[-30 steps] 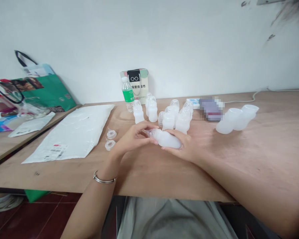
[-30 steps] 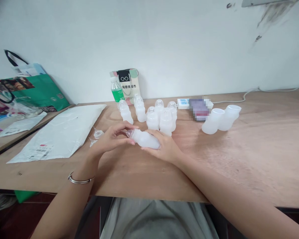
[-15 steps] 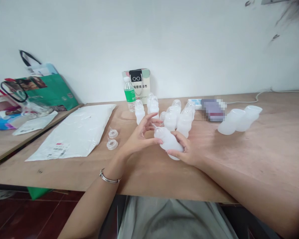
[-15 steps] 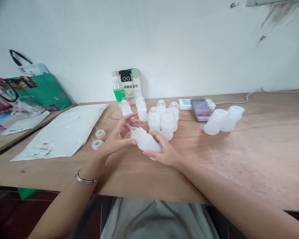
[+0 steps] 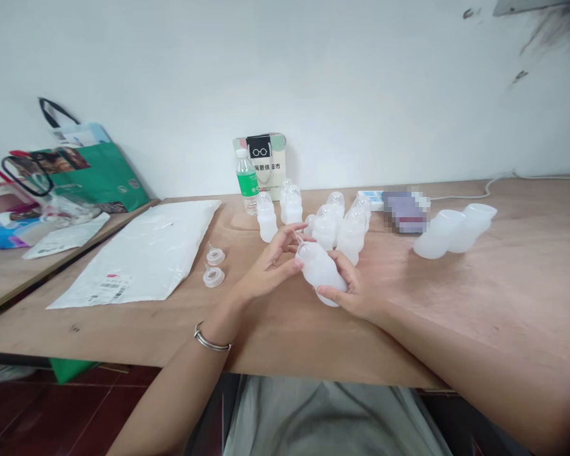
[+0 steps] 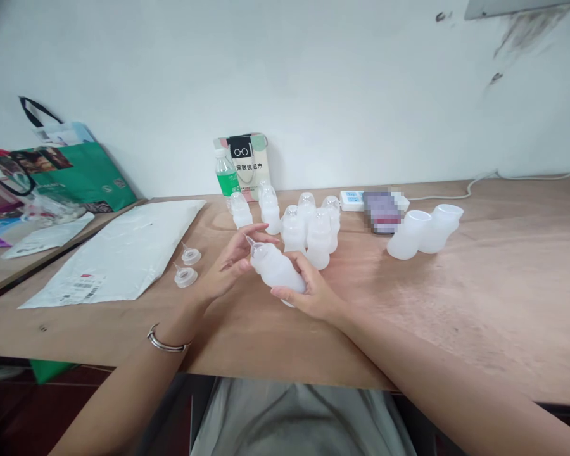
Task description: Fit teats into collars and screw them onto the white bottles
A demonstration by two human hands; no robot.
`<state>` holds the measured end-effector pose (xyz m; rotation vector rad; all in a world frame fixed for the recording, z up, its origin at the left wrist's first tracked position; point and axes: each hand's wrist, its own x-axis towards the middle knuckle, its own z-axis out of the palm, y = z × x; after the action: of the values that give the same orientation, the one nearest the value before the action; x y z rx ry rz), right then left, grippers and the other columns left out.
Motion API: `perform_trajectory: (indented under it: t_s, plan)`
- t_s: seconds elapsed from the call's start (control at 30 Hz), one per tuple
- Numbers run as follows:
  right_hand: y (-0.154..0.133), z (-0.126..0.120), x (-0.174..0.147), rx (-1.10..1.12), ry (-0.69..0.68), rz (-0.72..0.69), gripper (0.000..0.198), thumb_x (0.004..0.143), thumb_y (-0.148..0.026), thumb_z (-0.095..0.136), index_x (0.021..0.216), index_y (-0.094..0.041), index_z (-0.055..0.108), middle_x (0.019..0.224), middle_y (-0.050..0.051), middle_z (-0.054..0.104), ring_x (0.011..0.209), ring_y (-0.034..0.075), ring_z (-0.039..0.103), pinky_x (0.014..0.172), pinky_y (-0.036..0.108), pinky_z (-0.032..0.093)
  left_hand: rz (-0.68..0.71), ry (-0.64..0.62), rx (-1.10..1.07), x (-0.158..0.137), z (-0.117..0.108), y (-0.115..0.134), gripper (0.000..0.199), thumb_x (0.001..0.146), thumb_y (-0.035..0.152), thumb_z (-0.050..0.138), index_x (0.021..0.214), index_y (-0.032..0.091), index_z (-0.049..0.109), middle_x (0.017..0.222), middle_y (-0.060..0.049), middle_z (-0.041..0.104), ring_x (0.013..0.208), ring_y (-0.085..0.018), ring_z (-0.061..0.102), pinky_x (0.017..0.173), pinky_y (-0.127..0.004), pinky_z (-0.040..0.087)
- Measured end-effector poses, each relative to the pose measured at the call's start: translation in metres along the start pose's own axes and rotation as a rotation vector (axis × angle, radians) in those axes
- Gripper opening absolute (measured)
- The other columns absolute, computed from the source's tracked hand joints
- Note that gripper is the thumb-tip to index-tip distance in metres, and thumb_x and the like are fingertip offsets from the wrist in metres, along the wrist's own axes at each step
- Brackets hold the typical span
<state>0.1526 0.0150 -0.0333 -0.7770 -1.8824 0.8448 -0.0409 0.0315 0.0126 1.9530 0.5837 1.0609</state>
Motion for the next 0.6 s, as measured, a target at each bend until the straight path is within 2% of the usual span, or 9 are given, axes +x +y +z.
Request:
perform_trajectory:
  t_s: [0.1, 0.23, 0.37, 0.5, 0.6]
  plan:
    - [-0.0012, 0.0006, -0.0006, 0.009, -0.068, 0.031, 0.04, 0.076, -0.042, 0.061, 0.104, -0.021, 0.043, 0.093, 0.004, 0.054, 0.078, 0.017, 0.053, 0.065, 0.029, 0.046, -0.005, -0.01, 0.089, -0.0006, -0.0012, -0.0013, 0.065, 0.078, 0.054, 0.053, 0.132, 0.023, 0.033, 0.118, -0.011, 0.052, 0.106, -0.022, 0.049, 0.09, -0.036, 0.041]
    - [0.0001, -0.0008, -0.0037, 0.103, -0.039, -0.013, 0.043, 0.076, -0.043, 0.06, 0.108, -0.022, 0.041, 0.096, 0.004, 0.054, 0.08, 0.017, 0.053, 0.066, 0.029, 0.045, -0.009, 0.05, 0.191, 0.0011, -0.0051, -0.0037, 0.056, 0.083, 0.049, 0.05, 0.13, 0.022, 0.034, 0.117, -0.011, 0.053, 0.106, -0.02, 0.05, 0.092, -0.034, 0.039]
    - [-0.0024, 0.0, -0.0062, 0.174, -0.096, -0.056, 0.05, 0.074, -0.047, 0.062, 0.111, -0.022, 0.039, 0.099, 0.005, 0.054, 0.079, 0.017, 0.055, 0.065, 0.029, 0.046, -0.041, 0.147, 0.232, 0.0029, -0.0058, -0.0079, 0.047, 0.089, 0.049, 0.034, 0.127, 0.021, 0.038, 0.112, -0.009, 0.055, 0.105, -0.018, 0.051, 0.092, -0.034, 0.037]
    - [-0.0051, 0.0013, -0.0038, 0.067, -0.06, -0.012, 0.046, 0.074, -0.046, 0.061, 0.109, -0.021, 0.043, 0.096, 0.005, 0.056, 0.082, 0.019, 0.055, 0.068, 0.031, 0.047, 0.012, 0.108, 0.142, 0.0018, -0.0031, -0.0053, 0.065, 0.086, 0.063, 0.013, 0.127, 0.02, 0.04, 0.113, -0.01, 0.055, 0.103, -0.02, 0.052, 0.094, -0.036, 0.036]
    - [-0.004, 0.0022, -0.0012, 0.001, 0.01, 0.025, 0.043, 0.077, -0.045, 0.058, 0.109, -0.021, 0.043, 0.098, 0.005, 0.056, 0.085, 0.02, 0.055, 0.071, 0.032, 0.048, 0.04, 0.061, 0.134, 0.0001, -0.0017, -0.0014, 0.075, 0.078, 0.073, 0.018, 0.125, 0.02, 0.043, 0.116, -0.01, 0.054, 0.104, -0.022, 0.05, 0.094, -0.037, 0.037]
